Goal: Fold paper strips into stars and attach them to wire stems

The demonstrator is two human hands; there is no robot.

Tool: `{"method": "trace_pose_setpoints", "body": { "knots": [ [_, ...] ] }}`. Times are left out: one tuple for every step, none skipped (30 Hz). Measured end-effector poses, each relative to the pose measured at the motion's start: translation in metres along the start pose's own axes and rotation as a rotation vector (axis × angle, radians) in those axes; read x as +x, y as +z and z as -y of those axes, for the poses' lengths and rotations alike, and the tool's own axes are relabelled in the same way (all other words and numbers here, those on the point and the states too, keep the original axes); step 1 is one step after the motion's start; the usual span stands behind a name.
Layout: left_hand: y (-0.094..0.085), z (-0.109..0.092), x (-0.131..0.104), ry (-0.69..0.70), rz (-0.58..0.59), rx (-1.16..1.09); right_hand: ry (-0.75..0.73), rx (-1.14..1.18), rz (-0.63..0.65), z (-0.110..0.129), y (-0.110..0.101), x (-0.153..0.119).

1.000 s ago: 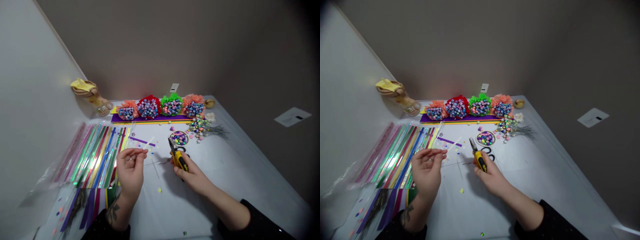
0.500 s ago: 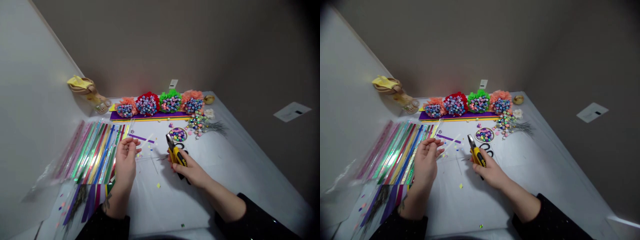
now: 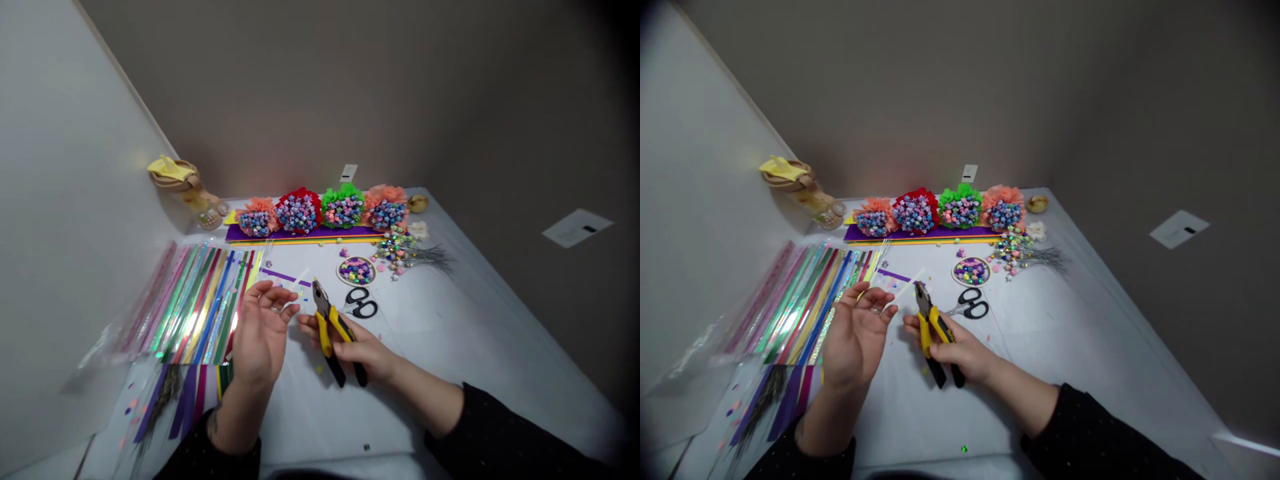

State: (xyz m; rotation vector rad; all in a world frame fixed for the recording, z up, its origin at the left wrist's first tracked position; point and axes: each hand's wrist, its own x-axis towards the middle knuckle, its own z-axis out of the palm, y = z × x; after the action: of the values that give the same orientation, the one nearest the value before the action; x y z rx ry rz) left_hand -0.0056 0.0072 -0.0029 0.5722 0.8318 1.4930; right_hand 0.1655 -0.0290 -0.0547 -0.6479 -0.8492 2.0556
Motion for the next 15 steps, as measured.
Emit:
{"method": "trace_pose_setpoints", "body": {
  "knots": [
    [-0.002, -0.003, 0.003, -0.057, -0.007, -0.042, -0.024, -0.011, 0.018, 0.002, -0.001, -0.002],
    [-0.005, -0.005, 0.007, -0.116, -0.022, -0.059, -0.059, -0.04, 0.041, 0.005, -0.001, -0.005],
    [-0.008, -0.006, 0.01, -0.184, -0.035, -0.032, -0.101, -0.086, 0.061, 0.008, -0.002, -0.008],
    [-0.009, -0.006, 0.012, -0.26, -0.032, 0.036, -0.143, -0.156, 0.076, 0.012, -0.003, -0.012],
    [-0.011, -0.004, 0.013, -0.349, 0.003, 0.136, -0.175, -0.25, 0.085, 0.016, -0.003, -0.016],
    [-0.011, -0.002, 0.012, -0.443, 0.067, 0.24, -0.198, -0.361, 0.09, 0.021, -0.003, -0.019],
    [-0.011, 0.001, 0.011, -0.532, 0.148, 0.334, -0.217, -0.481, 0.099, 0.025, -0.002, -0.022],
    [-0.01, 0.005, 0.008, -0.609, 0.232, 0.406, -0.232, -0.594, 0.118, 0.029, -0.002, -0.025],
    [-0.009, 0.008, 0.005, -0.667, 0.307, 0.452, -0.246, -0.687, 0.151, 0.033, -0.001, -0.026],
    [-0.008, 0.011, 0.002, -0.708, 0.364, 0.479, -0.261, -0.754, 0.192, 0.036, 0.0, -0.027],
    [-0.007, 0.013, 0.0, -0.73, 0.399, 0.495, -0.281, -0.793, 0.23, 0.037, 0.001, -0.027],
    [-0.006, 0.014, -0.002, -0.742, 0.417, 0.5, -0.301, -0.809, 0.264, 0.037, 0.002, -0.027],
    [-0.005, 0.014, -0.003, -0.742, 0.421, 0.494, -0.311, -0.807, 0.285, 0.036, 0.003, -0.027],
    [-0.005, 0.014, -0.003, -0.723, 0.41, 0.479, -0.31, -0.782, 0.286, 0.034, 0.003, -0.026],
    [-0.005, 0.014, -0.002, -0.681, 0.381, 0.457, -0.293, -0.73, 0.267, 0.032, 0.003, -0.026]
  ]
}}
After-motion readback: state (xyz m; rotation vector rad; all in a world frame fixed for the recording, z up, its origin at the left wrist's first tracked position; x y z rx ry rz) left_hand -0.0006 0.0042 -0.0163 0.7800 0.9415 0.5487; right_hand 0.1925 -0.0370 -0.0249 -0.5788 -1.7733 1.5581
